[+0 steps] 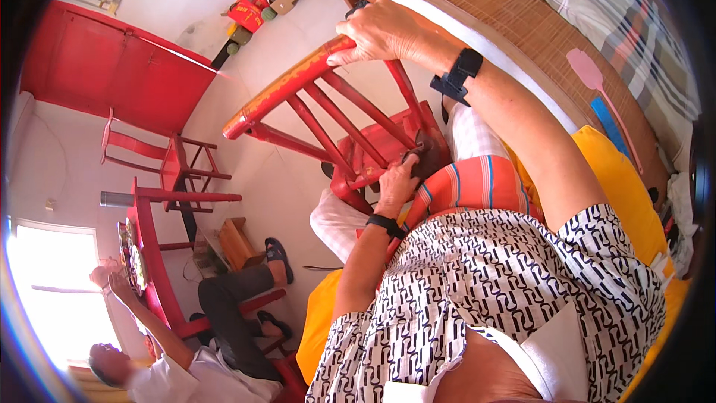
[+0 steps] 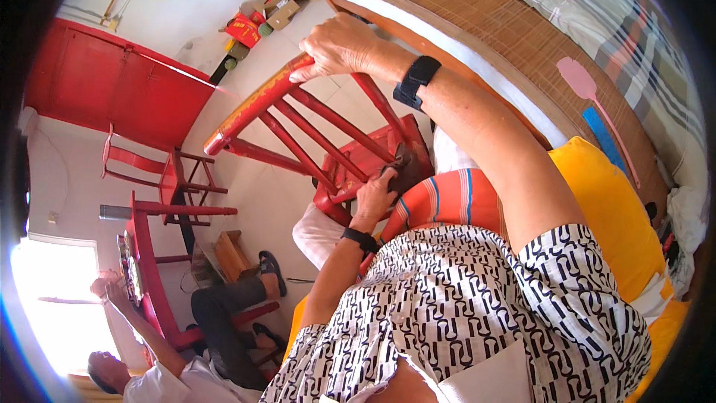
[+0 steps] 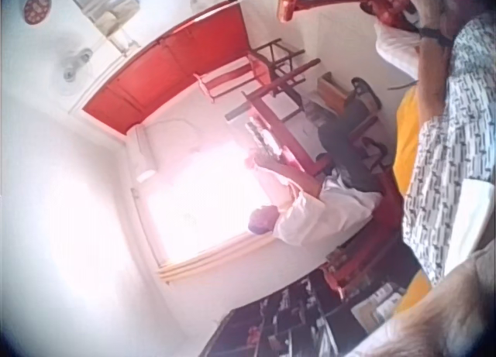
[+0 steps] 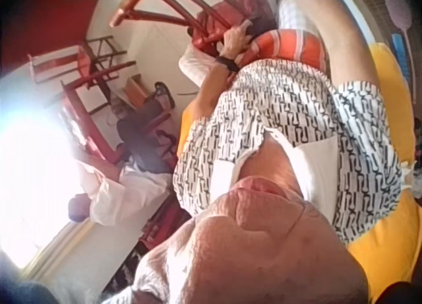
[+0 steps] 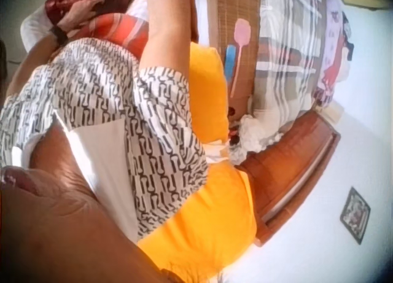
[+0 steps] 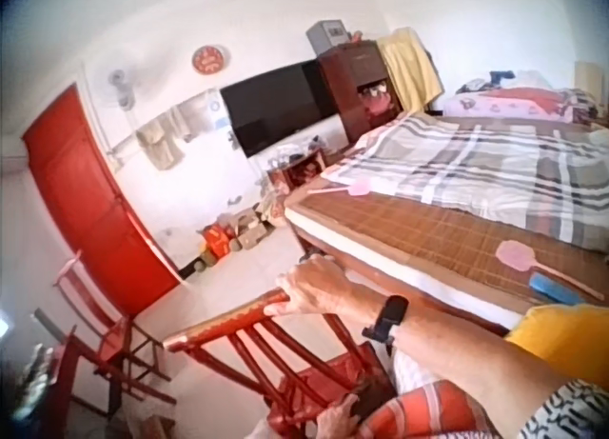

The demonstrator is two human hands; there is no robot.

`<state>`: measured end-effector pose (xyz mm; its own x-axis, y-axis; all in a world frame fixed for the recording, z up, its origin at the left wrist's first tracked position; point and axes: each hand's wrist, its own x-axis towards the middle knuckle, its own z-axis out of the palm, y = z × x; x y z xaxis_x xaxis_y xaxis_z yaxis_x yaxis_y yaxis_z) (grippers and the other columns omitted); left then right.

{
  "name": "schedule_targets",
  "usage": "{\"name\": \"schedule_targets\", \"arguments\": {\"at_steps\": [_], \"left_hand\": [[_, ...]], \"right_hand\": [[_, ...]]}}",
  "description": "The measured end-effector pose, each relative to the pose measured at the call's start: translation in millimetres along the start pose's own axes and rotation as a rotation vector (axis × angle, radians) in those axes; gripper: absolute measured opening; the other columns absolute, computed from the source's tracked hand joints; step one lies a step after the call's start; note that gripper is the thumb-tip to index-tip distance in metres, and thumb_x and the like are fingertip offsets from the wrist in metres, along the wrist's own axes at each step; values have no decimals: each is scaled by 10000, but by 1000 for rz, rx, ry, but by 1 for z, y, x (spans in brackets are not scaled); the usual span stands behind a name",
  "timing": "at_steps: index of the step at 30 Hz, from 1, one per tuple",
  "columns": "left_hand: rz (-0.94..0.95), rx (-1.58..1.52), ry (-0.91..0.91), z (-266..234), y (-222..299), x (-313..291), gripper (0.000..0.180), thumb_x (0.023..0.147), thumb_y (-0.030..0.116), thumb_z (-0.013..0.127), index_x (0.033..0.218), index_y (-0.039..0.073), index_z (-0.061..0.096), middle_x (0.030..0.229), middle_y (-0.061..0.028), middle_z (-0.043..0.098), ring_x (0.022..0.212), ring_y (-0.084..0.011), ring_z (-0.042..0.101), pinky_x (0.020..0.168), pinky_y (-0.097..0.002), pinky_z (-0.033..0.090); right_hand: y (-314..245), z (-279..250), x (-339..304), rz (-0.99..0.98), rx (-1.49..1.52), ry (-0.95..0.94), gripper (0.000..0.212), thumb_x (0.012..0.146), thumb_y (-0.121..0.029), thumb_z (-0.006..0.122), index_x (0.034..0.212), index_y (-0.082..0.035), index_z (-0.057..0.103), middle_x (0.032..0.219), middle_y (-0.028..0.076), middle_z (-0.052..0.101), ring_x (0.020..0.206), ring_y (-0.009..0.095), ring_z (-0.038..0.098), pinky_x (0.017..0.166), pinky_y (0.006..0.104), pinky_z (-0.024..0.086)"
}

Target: The person wipes the backrest and legs of a red wooden chair with a brown cloth.

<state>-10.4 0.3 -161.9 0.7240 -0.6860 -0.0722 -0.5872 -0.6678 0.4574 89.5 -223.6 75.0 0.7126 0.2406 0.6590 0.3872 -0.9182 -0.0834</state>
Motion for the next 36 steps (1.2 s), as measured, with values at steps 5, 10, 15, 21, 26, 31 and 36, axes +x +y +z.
{"name": "schedule_targets", "arguments": {"at_steps": [5,10,15,21,26,31,36], "left_hand": [[-327,122,47,-16,-51,-32,395,735,162,680,1094,197,519,860,-191,669,897,-375,669,730,-514,516],[-462,22,250,-36,-98,-55,321,737,178,671,1049,117,630,942,-201,691,933,-400,655,803,-474,516],[-615,-119,525,-52,-139,-60,253,729,191,689,933,41,691,903,-197,704,904,-372,676,813,-429,523],[-515,-413,789,-88,-122,-47,262,705,54,615,967,57,608,868,-160,655,853,-325,640,819,-404,499],[-482,-678,924,-66,-125,-51,236,757,54,605,991,44,574,851,-143,629,818,-291,621,795,-396,498],[-661,-416,588,-20,-138,-45,270,793,144,628,1036,35,589,930,-251,668,909,-408,656,813,-440,505],[-553,-458,220,0,-110,-62,311,758,213,668,979,-5,671,864,-243,691,840,-391,687,777,-435,532]], "right_hand": [[5,5,-2,-2,-7,-1,674,804,-716,568,707,-57,668,575,150,622,599,339,653,596,425,518],[6,-4,-4,20,-52,-77,676,819,-716,551,763,-53,673,615,145,629,628,336,655,624,432,522],[2,-7,3,25,-51,-140,688,825,-721,540,817,-43,660,665,141,635,665,343,658,643,446,525],[14,-4,-5,67,-32,-182,679,805,-727,566,817,-53,653,661,121,625,653,337,649,632,459,511],[3,-9,-2,49,27,-104,561,792,-606,656,847,-48,661,723,140,656,697,343,656,641,453,507],[7,-10,-6,66,8,-54,578,809,-619,625,788,-42,641,663,177,627,675,374,643,649,471,505],[-6,-13,1,24,50,-57,599,817,-654,604,829,-59,676,666,161,642,656,348,652,638,448,521]]}}
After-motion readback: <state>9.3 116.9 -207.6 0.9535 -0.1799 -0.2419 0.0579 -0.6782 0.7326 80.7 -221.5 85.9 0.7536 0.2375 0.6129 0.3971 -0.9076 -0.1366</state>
